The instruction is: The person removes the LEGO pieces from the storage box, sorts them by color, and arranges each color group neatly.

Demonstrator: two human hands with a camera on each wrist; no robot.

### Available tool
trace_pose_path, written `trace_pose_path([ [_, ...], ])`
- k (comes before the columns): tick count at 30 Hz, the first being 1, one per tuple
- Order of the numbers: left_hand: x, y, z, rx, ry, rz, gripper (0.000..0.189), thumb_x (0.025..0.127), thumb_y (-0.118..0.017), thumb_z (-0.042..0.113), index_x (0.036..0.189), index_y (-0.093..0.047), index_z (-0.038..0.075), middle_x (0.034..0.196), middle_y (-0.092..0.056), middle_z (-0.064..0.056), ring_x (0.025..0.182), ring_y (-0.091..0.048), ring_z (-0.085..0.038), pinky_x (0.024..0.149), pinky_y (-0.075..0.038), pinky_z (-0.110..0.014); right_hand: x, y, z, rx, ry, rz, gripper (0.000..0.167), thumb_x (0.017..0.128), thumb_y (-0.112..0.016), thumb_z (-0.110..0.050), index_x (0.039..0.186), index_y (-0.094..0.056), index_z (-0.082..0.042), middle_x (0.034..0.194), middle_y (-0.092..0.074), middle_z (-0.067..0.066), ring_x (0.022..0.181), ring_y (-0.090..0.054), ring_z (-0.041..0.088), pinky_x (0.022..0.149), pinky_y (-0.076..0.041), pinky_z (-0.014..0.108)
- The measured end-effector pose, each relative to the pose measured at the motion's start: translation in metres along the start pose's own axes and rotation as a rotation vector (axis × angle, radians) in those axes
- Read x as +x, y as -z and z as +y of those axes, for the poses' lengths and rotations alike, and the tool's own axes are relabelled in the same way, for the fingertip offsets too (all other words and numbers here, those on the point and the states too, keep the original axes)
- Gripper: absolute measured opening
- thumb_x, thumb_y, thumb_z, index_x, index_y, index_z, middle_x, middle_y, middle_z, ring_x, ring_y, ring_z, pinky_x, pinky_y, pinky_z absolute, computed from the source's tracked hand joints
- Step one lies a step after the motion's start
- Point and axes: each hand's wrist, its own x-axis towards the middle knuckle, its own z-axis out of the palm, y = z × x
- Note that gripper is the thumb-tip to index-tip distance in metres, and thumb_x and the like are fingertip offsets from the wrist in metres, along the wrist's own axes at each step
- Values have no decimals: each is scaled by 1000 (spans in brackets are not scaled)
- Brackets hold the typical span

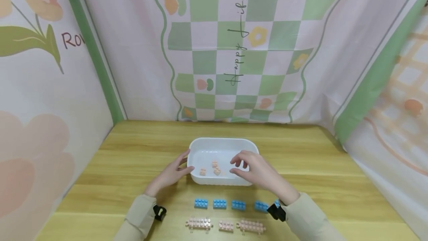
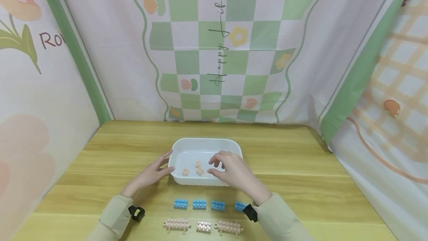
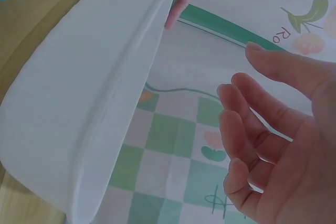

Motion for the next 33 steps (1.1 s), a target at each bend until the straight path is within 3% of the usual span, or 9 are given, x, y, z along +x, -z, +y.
trace_pose_path([
  [7, 1, 0, 0, -6, 3, -7, 73, 93, -58, 35, 151, -18, 16, 150, -31, -19, 124, -48, -39, 99, -46, -49, 19, -10, 10, 9, 4, -26, 14, 84, -70, -21, 94, -69, -12, 79, -61, -7, 68, -52, 7, 60, -46, 20],
  [21, 1, 1, -1, -31, -17, -7, 74, 92, -58, 34, 151, -18, 16, 149, -31, -21, 124, -47, -41, 98, -46, -49, 55, -34, 22, 7, -94, -133, 16, 82, -72, -18, 94, -70, -7, 77, -63, -3, 65, -51, 7, 59, -45, 21],
  [33, 1, 3, -2, -30, -13, -14, 75, 92, -58, 37, 151, -17, 17, 149, -31, -21, 124, -48, -41, 99, -45, -50, 71, -60, 34, -38, -105, -192, 12, 82, -71, -16, 92, -70, -7, 77, -64, 1, 71, -57, 14, 67, -49, 30],
])
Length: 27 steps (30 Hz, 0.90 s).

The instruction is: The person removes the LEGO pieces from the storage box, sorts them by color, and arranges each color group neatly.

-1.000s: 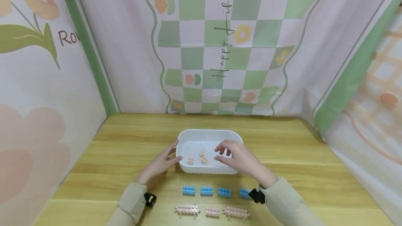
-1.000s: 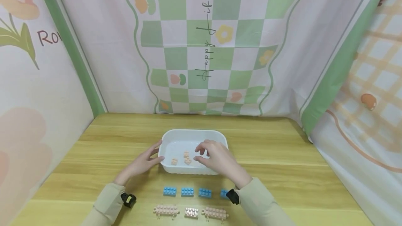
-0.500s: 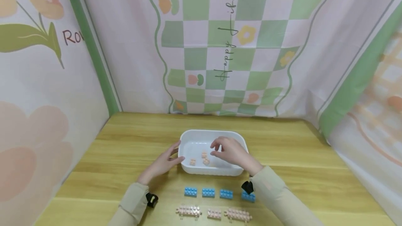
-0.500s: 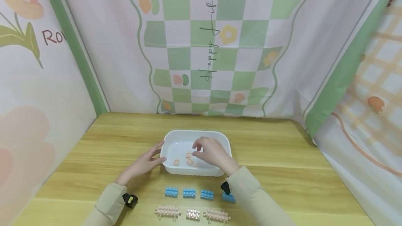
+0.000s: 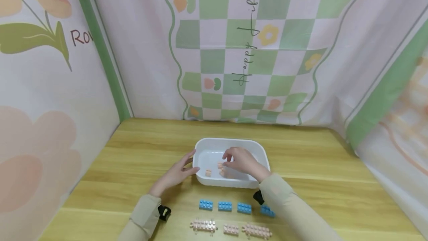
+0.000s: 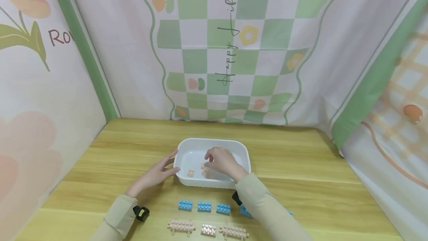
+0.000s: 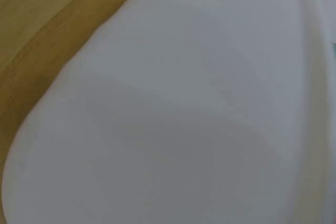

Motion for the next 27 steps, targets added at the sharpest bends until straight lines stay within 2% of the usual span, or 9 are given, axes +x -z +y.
trace_pose_path([
  [7, 0, -2, 4, -11, -7, 0, 72, 93, -58, 33, 151, -18, 17, 149, -31, -22, 123, -49, -41, 99, -44, -51, 8, -10, 3, 1, -63, -50, 13, 83, -71, -18, 92, -70, -8, 79, -65, 1, 76, -59, 17, 74, -51, 34],
  [16, 0, -2, 2, -15, -5, -5, 74, 92, -58, 34, 151, -17, 17, 149, -29, -23, 123, -48, -41, 100, -44, -50, 18, -19, 1, 5, -129, -111, 18, 82, -71, -20, 95, -69, -8, 77, -62, 0, 72, -55, 14, 69, -49, 32],
  [27, 0, -1, -1, -16, 4, 5, 74, 92, -58, 35, 151, -17, 17, 149, -31, -22, 123, -48, -42, 99, -45, -51, 25, -29, -4, -87, -141, -98, 12, 80, -72, -18, 86, -68, -9, 77, -64, 1, 71, -57, 16, 68, -49, 32],
])
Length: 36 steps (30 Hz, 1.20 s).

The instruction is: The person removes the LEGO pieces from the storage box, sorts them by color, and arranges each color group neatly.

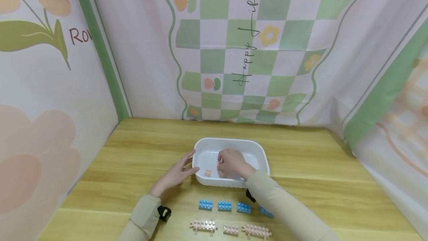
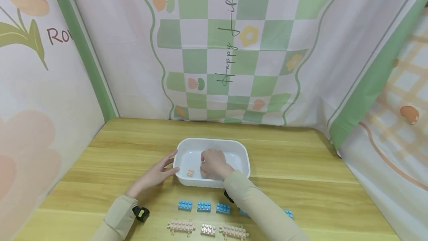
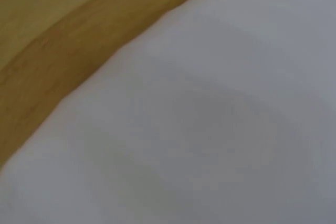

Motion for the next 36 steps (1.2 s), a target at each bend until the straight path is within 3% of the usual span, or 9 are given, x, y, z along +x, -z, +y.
trace_pose_path([
  [12, 0, 0, 0, 6, -3, 2, 73, 92, -58, 36, 151, -18, 18, 149, -32, -22, 123, -49, -41, 99, -44, -51, -3, 0, 0, -22, 15, -5, 7, 77, -71, -13, 81, -67, -10, 73, -62, -2, 69, -55, 14, 66, -48, 31],
  [21, 0, 0, 0, 16, 0, 4, 73, 93, -57, 36, 151, -18, 18, 148, -31, -22, 123, -49, -41, 99, -45, -52, -5, 6, -1, 70, -48, -7, 9, 78, -72, -16, 84, -68, -12, 79, -62, -2, 73, -53, 15, 69, -48, 31],
  [27, -1, 0, 2, 20, 8, 11, 73, 92, -57, 37, 151, -17, 18, 149, -32, -21, 123, -48, -41, 99, -44, -52, -14, 15, -1, 66, 8, 105, 14, 76, -75, -15, 88, -69, -11, 84, -64, 0, 77, -57, 16, 74, -50, 33],
  [32, -2, -1, 3, 18, 12, 13, 73, 93, -57, 36, 151, -17, 18, 149, -32, -21, 124, -48, -41, 100, -43, -52, -24, 23, 0, 89, 59, 204, 12, 75, -75, -12, 86, -69, -11, 82, -62, 1, 74, -56, 14, 69, -51, 30],
  [36, -2, -1, 3, 22, 12, 15, 73, 93, -57, 36, 151, -17, 18, 149, -32, -21, 124, -48, -41, 100, -43, -52, -32, 28, 2, 135, 55, 235, 13, 78, -74, -14, 89, -68, -10, 83, -62, 0, 71, -54, 11, 66, -49, 27],
])
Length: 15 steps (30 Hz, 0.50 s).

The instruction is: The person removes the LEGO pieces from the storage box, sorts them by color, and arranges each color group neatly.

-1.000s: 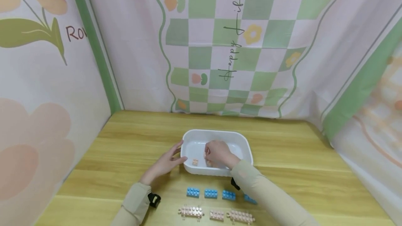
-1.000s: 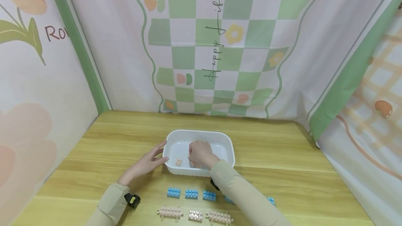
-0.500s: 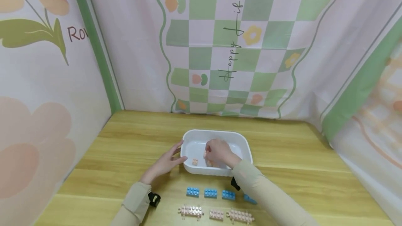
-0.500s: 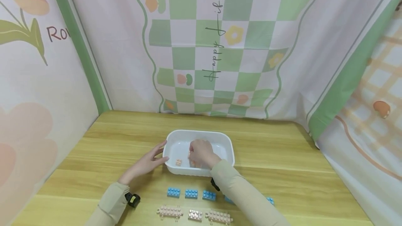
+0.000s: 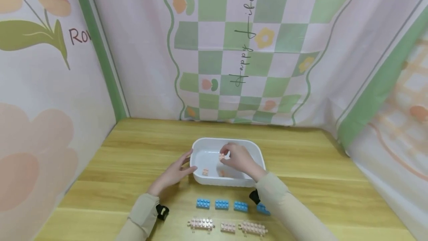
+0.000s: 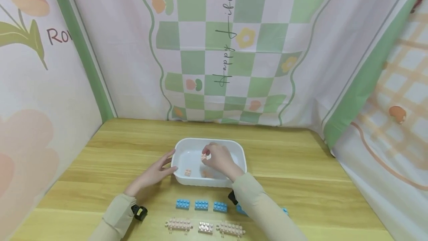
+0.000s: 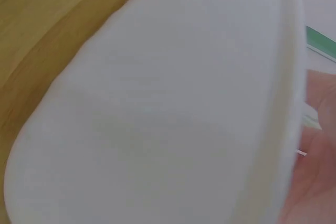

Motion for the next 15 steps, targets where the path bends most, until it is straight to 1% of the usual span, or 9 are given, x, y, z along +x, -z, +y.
trace_pose_path([
  [3, 1, -1, -1, 7, -3, 0, 73, 93, -57, 36, 151, -17, 17, 149, -31, -21, 123, -48, -41, 100, -44, -51, -5, 5, 1, 23, -4, 13, 14, 79, -73, -17, 90, -67, -10, 84, -62, -1, 70, -53, 11, 64, -48, 25],
  [9, 1, -3, -1, 6, -1, 1, 73, 93, -58, 35, 151, -18, 17, 149, -32, -21, 125, -47, -41, 101, -43, -51, -18, 17, 2, 49, 50, 53, 14, 79, -74, -18, 88, -67, -11, 84, -63, -1, 74, -57, 18, 64, -46, 24],
  [15, 0, -2, 0, 15, -8, 9, 73, 93, -58, 36, 151, -18, 16, 148, -33, -23, 123, -48, -42, 100, -44, -51, -36, 32, 4, 69, 96, 99, 13, 79, -74, -17, 89, -67, -11, 86, -63, -1, 72, -53, 10, 64, -47, 22],
])
